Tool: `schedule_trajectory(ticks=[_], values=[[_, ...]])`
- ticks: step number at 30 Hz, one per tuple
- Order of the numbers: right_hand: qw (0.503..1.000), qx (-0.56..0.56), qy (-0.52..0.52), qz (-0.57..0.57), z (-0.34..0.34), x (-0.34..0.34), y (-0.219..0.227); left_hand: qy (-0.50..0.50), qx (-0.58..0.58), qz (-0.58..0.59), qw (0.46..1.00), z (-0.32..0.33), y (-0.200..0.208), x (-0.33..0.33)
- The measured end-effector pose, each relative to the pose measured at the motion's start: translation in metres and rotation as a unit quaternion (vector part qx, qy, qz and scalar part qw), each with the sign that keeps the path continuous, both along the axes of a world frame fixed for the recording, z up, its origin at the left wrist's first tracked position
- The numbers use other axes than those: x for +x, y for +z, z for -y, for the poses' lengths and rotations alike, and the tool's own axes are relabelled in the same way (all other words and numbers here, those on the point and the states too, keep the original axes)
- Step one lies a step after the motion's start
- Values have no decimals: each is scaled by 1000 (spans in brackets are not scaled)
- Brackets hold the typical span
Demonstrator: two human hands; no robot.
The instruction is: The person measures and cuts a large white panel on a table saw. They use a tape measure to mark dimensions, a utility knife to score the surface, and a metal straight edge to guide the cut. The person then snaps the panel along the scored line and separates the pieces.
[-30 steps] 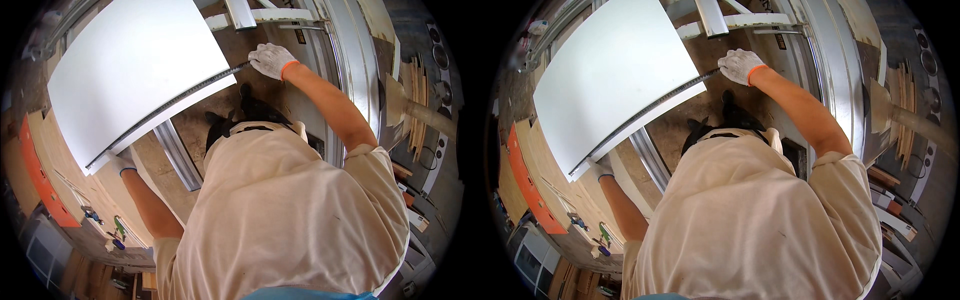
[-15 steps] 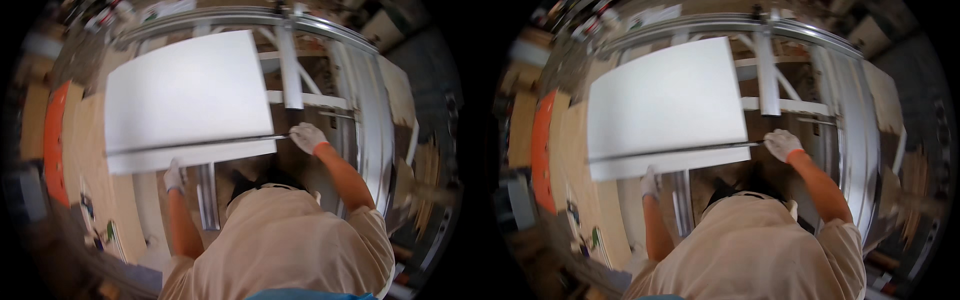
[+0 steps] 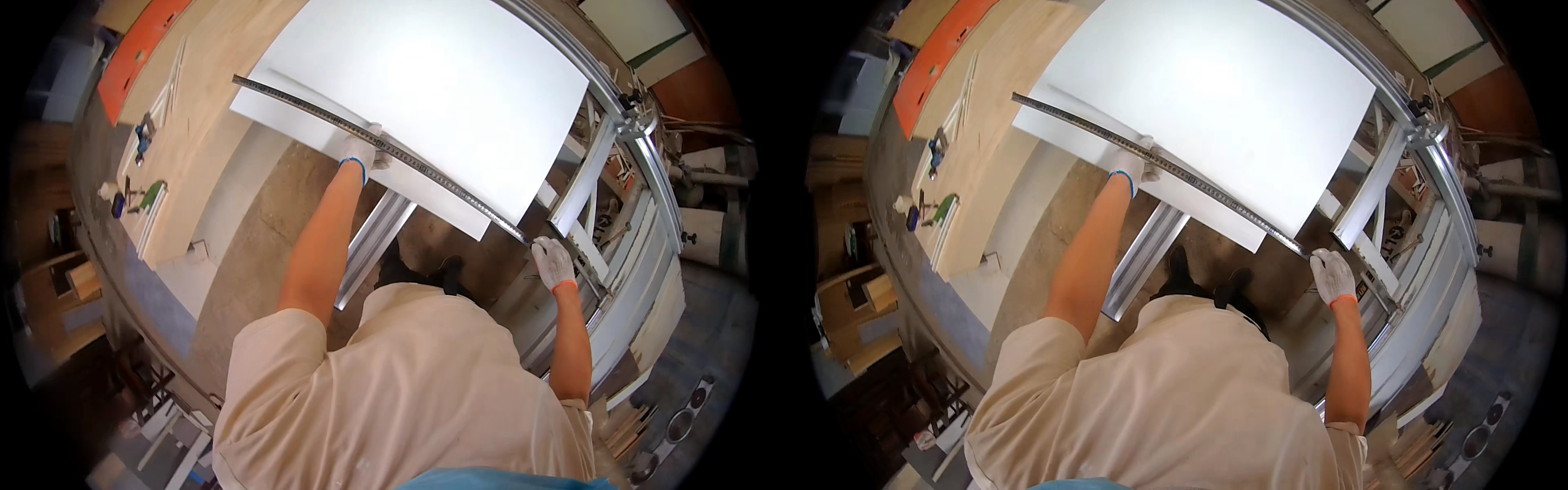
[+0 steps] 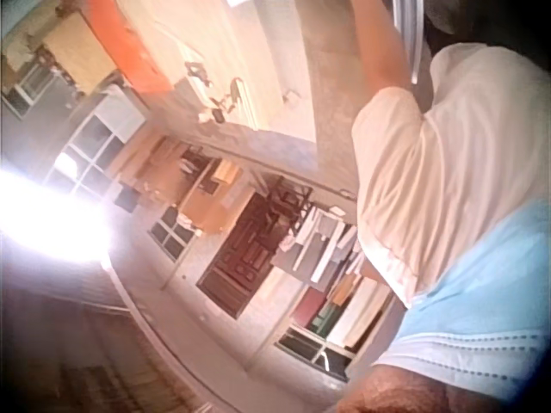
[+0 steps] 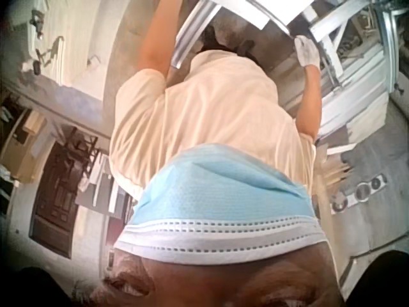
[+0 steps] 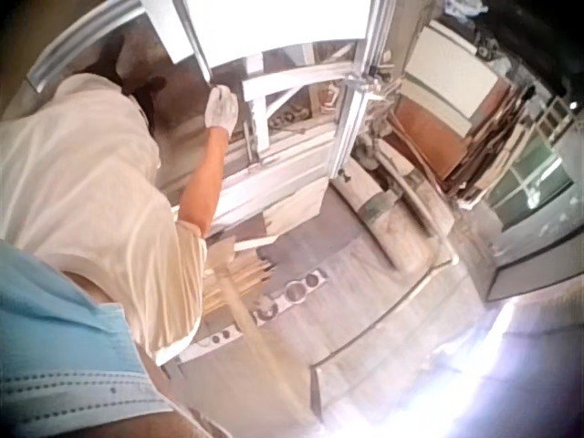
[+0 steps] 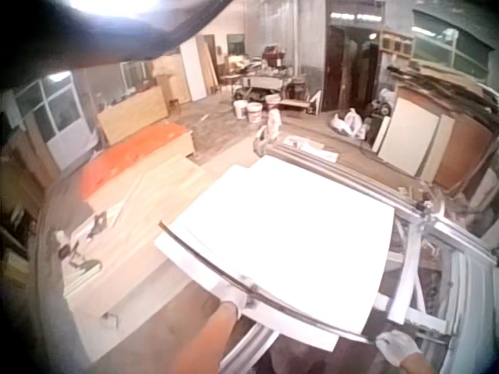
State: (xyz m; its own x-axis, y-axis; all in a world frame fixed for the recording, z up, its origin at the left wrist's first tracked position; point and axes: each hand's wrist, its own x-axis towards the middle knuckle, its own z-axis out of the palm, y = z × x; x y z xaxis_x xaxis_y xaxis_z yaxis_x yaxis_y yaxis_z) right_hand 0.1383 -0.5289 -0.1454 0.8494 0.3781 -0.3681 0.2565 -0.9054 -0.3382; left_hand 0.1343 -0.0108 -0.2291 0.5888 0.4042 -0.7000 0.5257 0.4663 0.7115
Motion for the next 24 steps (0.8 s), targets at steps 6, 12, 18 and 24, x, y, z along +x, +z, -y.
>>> schedule_trajectory(ticks=[6,12,18,24], values=[[998,-31,58,-13,-22,7,-24,79,36,4,996,-6,16,-85],[997,-74,26,-25,-56,4,-19,117,60,10,991,-15,10,-105],[997,-17,75,-4,-52,-3,-33,78,65,34,994,-8,-7,-105],[995,-64,19,-69,-70,-25,-16,69,97,15,993,-1,0,-107]])
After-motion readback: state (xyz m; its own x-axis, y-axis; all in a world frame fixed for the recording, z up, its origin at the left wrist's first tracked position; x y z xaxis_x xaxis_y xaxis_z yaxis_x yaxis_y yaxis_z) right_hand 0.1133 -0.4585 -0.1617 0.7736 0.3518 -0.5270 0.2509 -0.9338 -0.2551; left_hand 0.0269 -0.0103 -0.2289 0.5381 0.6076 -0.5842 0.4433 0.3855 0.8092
